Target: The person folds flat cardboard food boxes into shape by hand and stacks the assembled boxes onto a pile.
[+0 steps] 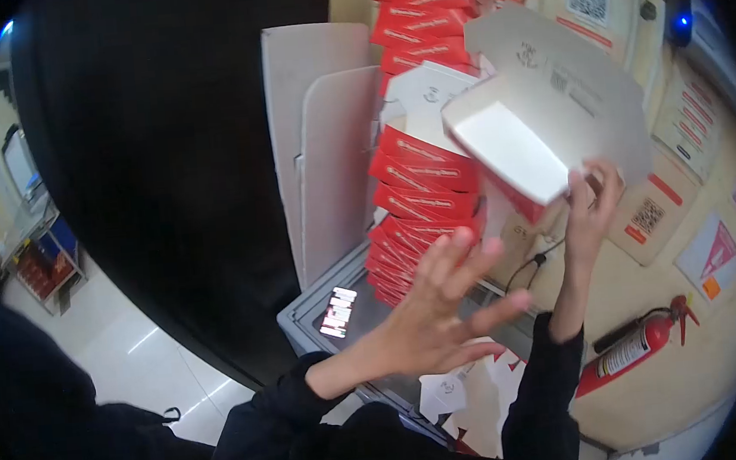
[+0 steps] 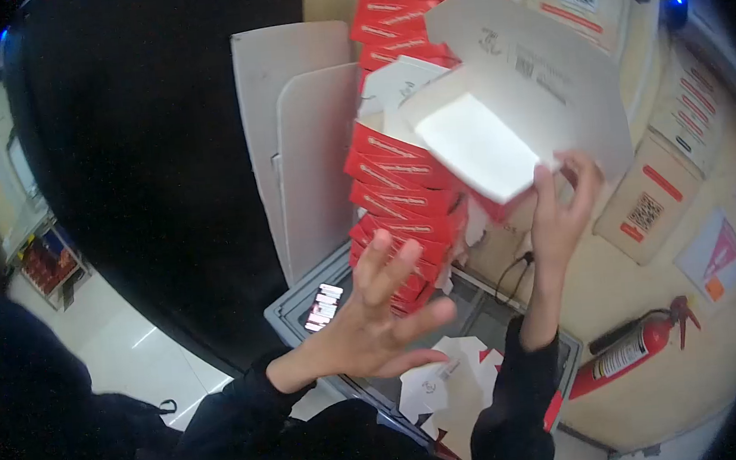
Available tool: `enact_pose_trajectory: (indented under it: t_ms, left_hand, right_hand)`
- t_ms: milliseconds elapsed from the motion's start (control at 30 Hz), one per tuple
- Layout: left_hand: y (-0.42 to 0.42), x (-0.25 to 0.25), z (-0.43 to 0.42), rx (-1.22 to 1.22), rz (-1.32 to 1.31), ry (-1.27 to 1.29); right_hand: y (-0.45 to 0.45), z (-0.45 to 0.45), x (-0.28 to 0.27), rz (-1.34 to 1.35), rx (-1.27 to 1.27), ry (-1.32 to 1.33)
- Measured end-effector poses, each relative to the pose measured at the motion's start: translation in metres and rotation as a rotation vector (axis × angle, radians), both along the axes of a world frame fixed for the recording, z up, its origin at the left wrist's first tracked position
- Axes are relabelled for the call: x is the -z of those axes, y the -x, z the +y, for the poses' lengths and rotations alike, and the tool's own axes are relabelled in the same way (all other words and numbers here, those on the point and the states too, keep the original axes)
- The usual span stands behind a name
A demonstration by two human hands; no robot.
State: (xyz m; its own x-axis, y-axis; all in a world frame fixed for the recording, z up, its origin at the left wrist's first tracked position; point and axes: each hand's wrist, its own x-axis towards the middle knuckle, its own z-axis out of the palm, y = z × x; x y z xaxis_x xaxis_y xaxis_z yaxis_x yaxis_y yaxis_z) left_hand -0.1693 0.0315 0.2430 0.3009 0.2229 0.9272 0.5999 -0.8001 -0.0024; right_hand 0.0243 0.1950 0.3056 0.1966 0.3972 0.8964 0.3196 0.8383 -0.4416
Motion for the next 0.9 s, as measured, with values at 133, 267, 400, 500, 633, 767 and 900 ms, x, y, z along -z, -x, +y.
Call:
enact_pose_trajectory:
  t_ms: [133, 267, 400, 500, 633, 767, 900]
  left_hand:
    - [0.038, 0.059, -0.012, -0.133, -0.041, 0.405]
    - [-0.001, 0.173, 0.003, 0.104, 0.011, 0.862]
    - [-0.092, 0.32, -0.003, 0.563, 0.235, 0.96]
    - [-0.136, 0.329, -0.045, 0.369, 0.519, 0.888]
    - [-0.202, 0.397, -0.06, 0.044, 0.554, 0.789]
    - [-0.206, 0.364, -0.051, -0.084, 0.644, 0.897]
    - [-0.207, 0.324, -0.063, -0.181, 0.371, 1.071]
  right_hand:
    - [0.047, 0.123, -0.022, 0.043, -0.224, 0.095]
    - [0.084, 0.133, -0.025, -0.079, -0.351, 0.45]
    - [0.071, 0.149, 0.024, -0.509, -0.13, 0.276]
    - [0.031, 0.066, 0.052, -0.549, -0.01, 0.096]
    - [-0.057, -0.056, 0.136, -0.663, -0.169, 0.369]
    - [-0.17, -0.094, 0.268, -0.52, -0.303, 0.883]
    - [-0.258, -0.152, 0.33, -0.62, -0.22, 1.198]
